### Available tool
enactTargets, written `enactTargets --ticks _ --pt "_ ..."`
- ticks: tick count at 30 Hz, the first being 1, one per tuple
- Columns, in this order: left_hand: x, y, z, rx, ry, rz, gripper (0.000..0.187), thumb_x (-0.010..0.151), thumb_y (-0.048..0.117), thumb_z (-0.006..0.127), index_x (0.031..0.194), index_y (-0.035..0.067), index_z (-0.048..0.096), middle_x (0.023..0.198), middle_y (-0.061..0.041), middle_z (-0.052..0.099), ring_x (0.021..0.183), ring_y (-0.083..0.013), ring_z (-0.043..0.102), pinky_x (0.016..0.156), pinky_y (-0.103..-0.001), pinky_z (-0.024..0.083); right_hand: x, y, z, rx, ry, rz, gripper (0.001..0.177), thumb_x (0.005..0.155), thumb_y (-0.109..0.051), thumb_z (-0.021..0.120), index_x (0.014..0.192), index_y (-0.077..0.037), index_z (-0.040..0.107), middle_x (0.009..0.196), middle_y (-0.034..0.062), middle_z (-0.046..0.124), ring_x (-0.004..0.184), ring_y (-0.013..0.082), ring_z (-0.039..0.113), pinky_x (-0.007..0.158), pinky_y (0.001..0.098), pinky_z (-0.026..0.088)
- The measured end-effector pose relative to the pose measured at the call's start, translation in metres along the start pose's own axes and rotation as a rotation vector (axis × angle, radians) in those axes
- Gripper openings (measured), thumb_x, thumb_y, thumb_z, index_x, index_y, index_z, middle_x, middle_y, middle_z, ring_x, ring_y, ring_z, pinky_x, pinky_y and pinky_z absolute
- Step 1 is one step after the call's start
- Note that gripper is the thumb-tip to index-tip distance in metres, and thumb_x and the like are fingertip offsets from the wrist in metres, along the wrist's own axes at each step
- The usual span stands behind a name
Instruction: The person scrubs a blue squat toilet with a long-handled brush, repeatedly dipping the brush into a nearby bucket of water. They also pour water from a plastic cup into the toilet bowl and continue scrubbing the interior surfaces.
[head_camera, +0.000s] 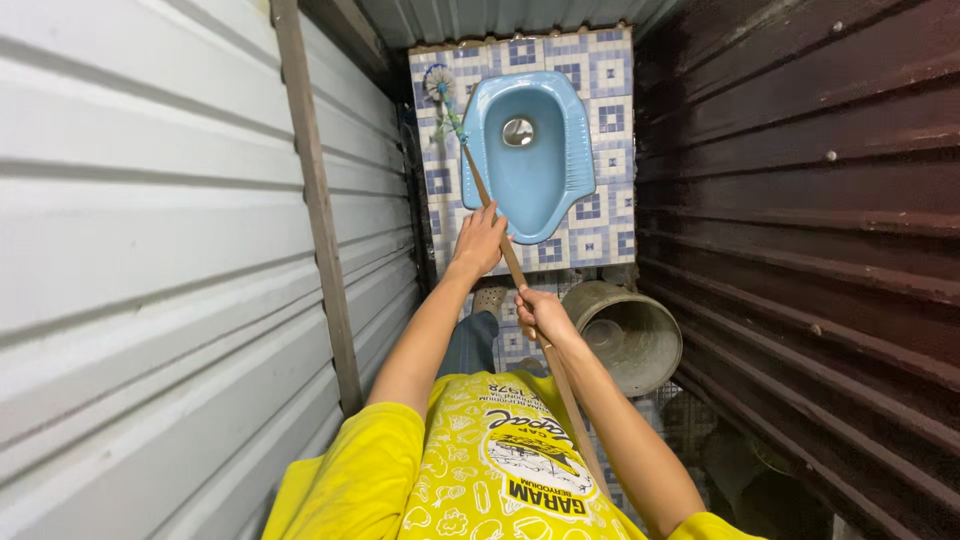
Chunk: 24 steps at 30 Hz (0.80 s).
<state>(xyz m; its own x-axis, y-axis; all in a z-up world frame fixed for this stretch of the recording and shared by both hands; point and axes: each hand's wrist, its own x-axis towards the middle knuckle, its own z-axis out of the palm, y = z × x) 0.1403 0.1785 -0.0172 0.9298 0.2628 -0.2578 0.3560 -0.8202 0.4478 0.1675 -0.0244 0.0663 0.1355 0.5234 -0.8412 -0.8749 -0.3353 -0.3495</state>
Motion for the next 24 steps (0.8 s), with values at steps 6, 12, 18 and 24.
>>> enactTargets --ticks 6,12,18,24 --pt "-0.059 0.011 0.03 -0.009 0.021 -0.04 0.034 0.098 0.031 0.062 0.121 0.005 0.061 0.154 -0.021 0.042 0.139 -0.041 0.04 0.112 -0.052 0.035 -0.031 0.05 -0.009 -0.031 -0.031 0.036 0.034 0.107 -0.036 0.047 0.083 -0.01 0.049 0.05 -0.0028 0.037 0.037 0.0121 0.032 0.035 0.0301 0.027" --pt "-0.122 0.042 0.065 -0.002 0.019 -0.052 0.034 0.098 0.034 0.063 0.117 0.006 0.062 0.153 -0.021 0.043 0.135 -0.0409 0.043 0.111 -0.052 0.035 -0.072 0.111 -0.033 -0.024 -0.047 0.038 0.035 0.107 -0.036 0.047 0.083 -0.009 0.051 0.05 -0.0021 0.038 0.035 0.0139 0.032 0.036 0.0309 0.029" --pt "-0.196 0.087 0.098 0.048 0.033 0.015 0.034 0.099 0.033 0.061 0.119 0.006 0.062 0.15 -0.023 0.046 0.128 -0.0404 0.047 0.106 -0.052 0.038 -0.126 0.178 -0.063 -0.087 -0.022 0.041 0.035 0.107 -0.036 0.046 0.084 -0.009 0.052 0.05 -0.002 0.039 0.034 0.0139 0.031 0.035 0.0309 0.029" --pt "-0.269 0.141 0.13 0.079 -0.034 0.055 0.038 0.098 0.036 0.062 0.121 0.006 0.062 0.143 -0.023 0.051 0.122 -0.0406 0.049 0.103 -0.052 0.041 -0.192 0.25 -0.098 -0.008 -0.01 0.049 0.034 0.107 -0.034 0.046 0.086 -0.008 0.052 0.051 -0.0016 0.04 0.034 0.0137 0.031 0.035 0.0305 0.028"
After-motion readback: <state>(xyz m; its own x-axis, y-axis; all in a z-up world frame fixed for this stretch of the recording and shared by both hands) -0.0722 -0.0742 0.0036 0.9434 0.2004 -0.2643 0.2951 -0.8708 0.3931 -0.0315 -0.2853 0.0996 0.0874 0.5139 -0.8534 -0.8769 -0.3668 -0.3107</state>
